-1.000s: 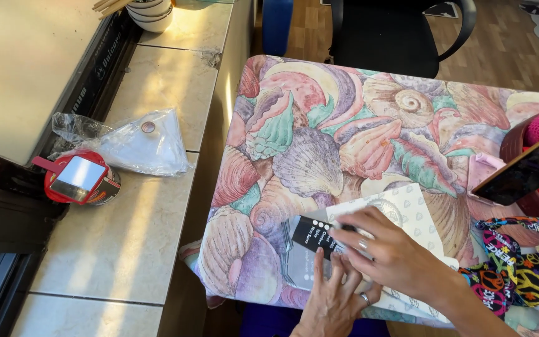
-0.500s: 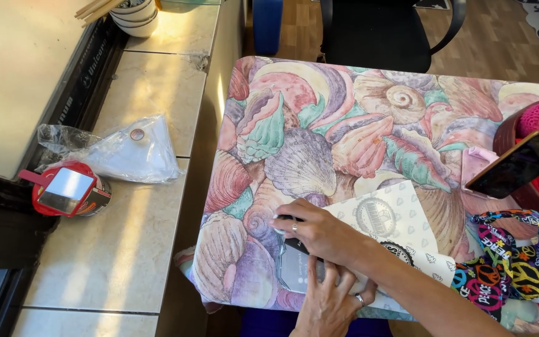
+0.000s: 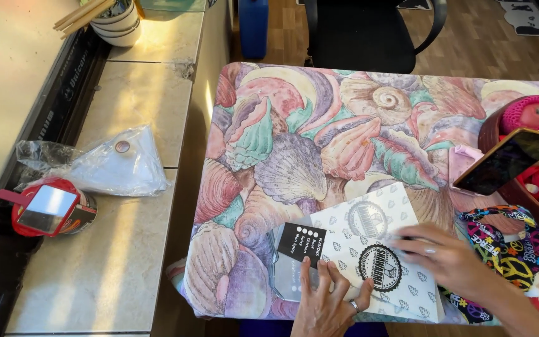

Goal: Peeling stickers from a backing sheet and applying them to paper food wraps.

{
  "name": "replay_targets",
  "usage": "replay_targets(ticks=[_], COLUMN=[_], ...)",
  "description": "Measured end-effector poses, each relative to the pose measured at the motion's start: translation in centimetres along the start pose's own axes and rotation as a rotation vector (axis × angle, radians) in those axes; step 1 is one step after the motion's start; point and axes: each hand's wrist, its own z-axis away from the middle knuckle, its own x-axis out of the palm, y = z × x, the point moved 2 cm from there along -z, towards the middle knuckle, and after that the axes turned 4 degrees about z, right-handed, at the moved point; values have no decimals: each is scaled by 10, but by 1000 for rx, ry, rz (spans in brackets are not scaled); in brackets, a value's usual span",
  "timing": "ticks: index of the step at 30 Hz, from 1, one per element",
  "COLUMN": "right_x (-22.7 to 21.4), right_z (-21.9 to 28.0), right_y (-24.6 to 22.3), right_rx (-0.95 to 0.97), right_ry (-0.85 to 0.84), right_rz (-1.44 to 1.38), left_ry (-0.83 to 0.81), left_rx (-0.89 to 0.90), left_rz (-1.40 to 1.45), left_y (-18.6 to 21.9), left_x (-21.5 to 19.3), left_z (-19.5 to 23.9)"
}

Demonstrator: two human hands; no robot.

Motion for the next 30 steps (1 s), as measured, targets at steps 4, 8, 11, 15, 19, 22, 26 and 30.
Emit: replay_targets(ticks=[4, 8, 11, 15, 19, 22, 26, 30], right_x=[62, 105, 92, 24, -10, 4, 61, 103], right_z=[-88, -148, -125, -27, 35, 11, -87, -152], right_y=[-54, -102, -93, -28, 20, 5, -51, -94], right_rx=[-247, -480, -420, 42, -11, 9, -273, -435], right_ry=[-64, -80, -90, -50, 127, 99, 13, -116], right_rz=[-114, -82, -61, -139, 47, 11, -96, -117], left_ry=[5, -71, -66, -95, -104, -32, 28, 6], left_rx=[22, 29, 22, 48, 50, 55, 36, 23], left_rz=[-36, -24, -22, -113, -100, -113, -125, -39], left_y=[0, -3, -2, -4, -5, -5, -3, -4], left_x=[-11, -13, -7, 4, 4, 4, -4, -19], left_z=[-1, -2, 2, 7, 3, 4, -5, -11])
